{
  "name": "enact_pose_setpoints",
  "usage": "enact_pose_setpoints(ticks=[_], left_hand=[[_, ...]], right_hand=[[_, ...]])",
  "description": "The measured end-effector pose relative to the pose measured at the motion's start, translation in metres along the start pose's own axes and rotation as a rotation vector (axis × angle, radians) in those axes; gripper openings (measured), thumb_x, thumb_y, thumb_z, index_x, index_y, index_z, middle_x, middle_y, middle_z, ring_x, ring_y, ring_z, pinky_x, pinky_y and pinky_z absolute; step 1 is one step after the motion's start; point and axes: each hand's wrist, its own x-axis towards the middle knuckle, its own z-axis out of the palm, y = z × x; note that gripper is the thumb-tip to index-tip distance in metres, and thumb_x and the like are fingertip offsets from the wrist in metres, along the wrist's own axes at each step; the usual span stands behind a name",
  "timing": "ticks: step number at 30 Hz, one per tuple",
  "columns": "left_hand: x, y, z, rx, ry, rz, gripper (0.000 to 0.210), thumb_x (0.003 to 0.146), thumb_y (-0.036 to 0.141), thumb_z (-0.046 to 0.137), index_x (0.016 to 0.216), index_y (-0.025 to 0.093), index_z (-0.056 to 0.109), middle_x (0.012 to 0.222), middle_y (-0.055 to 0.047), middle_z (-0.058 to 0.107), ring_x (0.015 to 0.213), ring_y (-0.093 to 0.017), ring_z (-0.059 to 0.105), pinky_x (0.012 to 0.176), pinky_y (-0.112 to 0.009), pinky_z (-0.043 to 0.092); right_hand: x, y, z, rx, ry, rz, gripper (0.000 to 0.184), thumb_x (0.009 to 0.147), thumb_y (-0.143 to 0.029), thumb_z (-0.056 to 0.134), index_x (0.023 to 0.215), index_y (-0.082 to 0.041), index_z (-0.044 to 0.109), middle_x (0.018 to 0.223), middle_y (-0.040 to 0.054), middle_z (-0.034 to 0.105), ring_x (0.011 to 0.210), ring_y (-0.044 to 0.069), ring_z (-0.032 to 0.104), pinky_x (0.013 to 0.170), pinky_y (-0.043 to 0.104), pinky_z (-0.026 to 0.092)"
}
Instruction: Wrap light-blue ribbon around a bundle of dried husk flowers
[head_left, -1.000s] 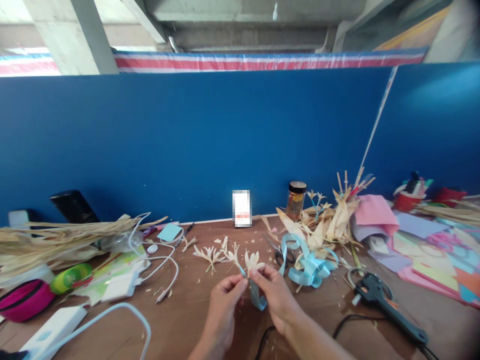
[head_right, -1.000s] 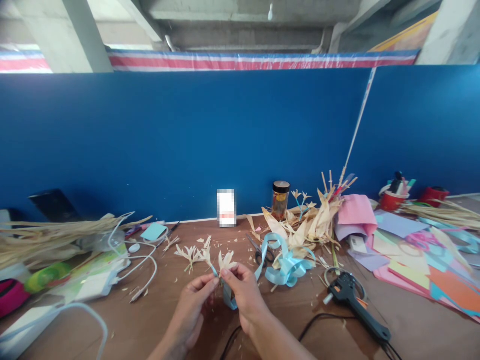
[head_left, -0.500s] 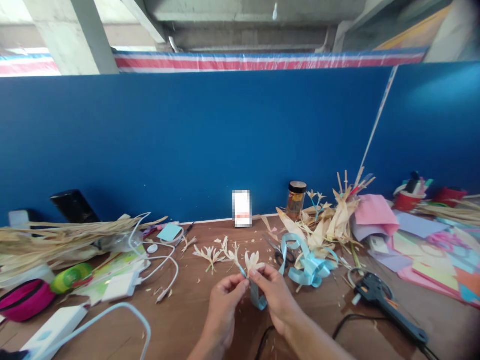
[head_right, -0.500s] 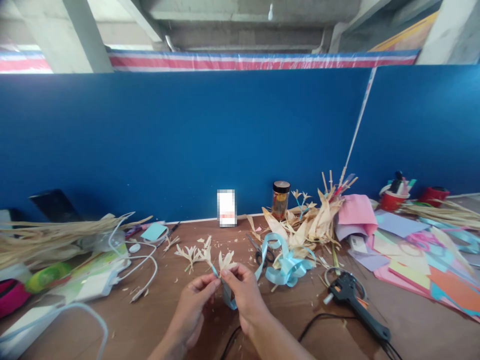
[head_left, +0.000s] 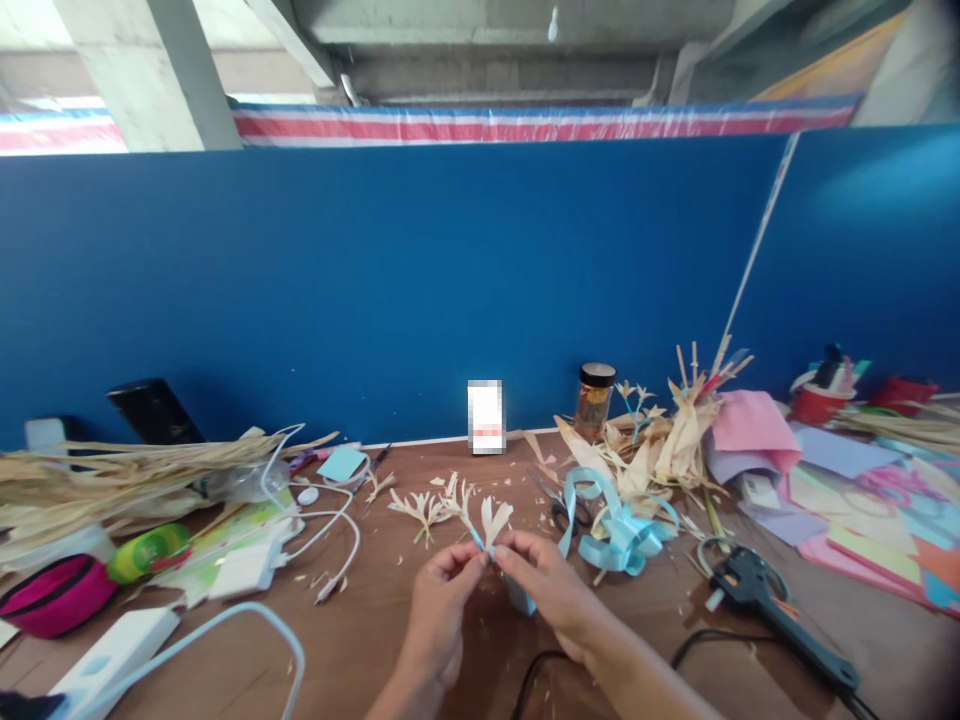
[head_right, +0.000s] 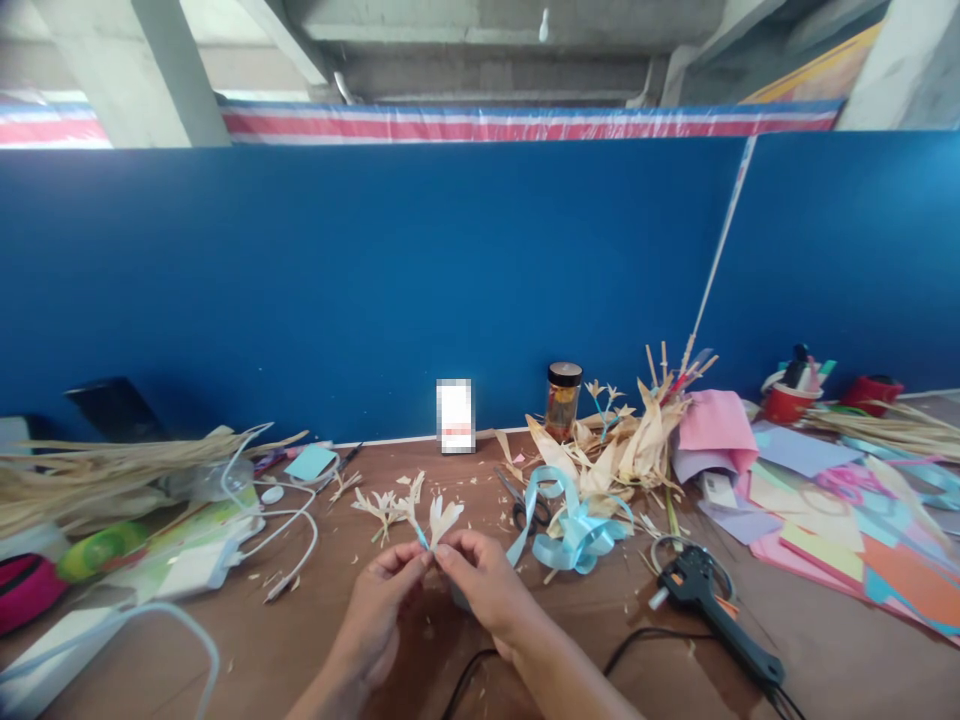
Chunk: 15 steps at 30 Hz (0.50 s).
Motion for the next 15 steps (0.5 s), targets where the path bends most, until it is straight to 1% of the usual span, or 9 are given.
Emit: enact_pose_setpoints(ticks=[4,7,11,15], left_hand=[[0.0036,-0.0048,-0.0031,0.013,0.011,0.027,0.018,0.054,0.023,0.074,0.066,0.013,0.066,0.055,0.002,0.061,0.043,-0.005,0.044,0.043,-0.016,0.031],[0.0044,-0.008,-0.0041,-0.003,-0.017,0.031,0.017,0.055,0.023,0.073,0.066,0.012,0.066,0.057,0.001,0.063,0.046,-0.006,0.047,0.047,-0.016,0.033],[0.0029,-0.0096,-0.0032,-0.035,-0.063,-0.009,0.017,0.056,0.023,0.073,0.066,0.012,0.065,0.059,0.0,0.064,0.051,-0.008,0.051,0.052,-0.017,0.037],[0.0024,-0.0101,-0.002,-0.045,-0.079,-0.022,0.017,0.055,0.022,0.074,0.065,0.012,0.065,0.057,0.0,0.063,0.05,-0.007,0.051,0.051,-0.017,0.037]], right_hand=[[0.0024,0.0074,-0.0011,-0.081,0.052,-0.032,0.023,0.069,-0.039,0.062,0.068,-0.015,0.062,0.059,-0.0022,0.055,0.057,0.011,0.045,0.055,0.021,0.033],[0.003,0.0095,-0.0005,-0.075,0.074,-0.032,0.025,0.067,-0.039,0.063,0.067,-0.015,0.061,0.057,-0.0031,0.054,0.056,0.01,0.044,0.054,0.02,0.032],[0.0019,0.0082,0.0006,0.054,0.07,0.055,0.026,0.065,-0.039,0.066,0.065,-0.014,0.059,0.057,-0.0032,0.055,0.055,0.009,0.045,0.055,0.02,0.033],[0.0005,0.0082,0.001,0.176,0.065,0.095,0.026,0.063,-0.037,0.068,0.066,-0.013,0.059,0.06,-0.0024,0.057,0.056,0.009,0.048,0.057,0.02,0.035]])
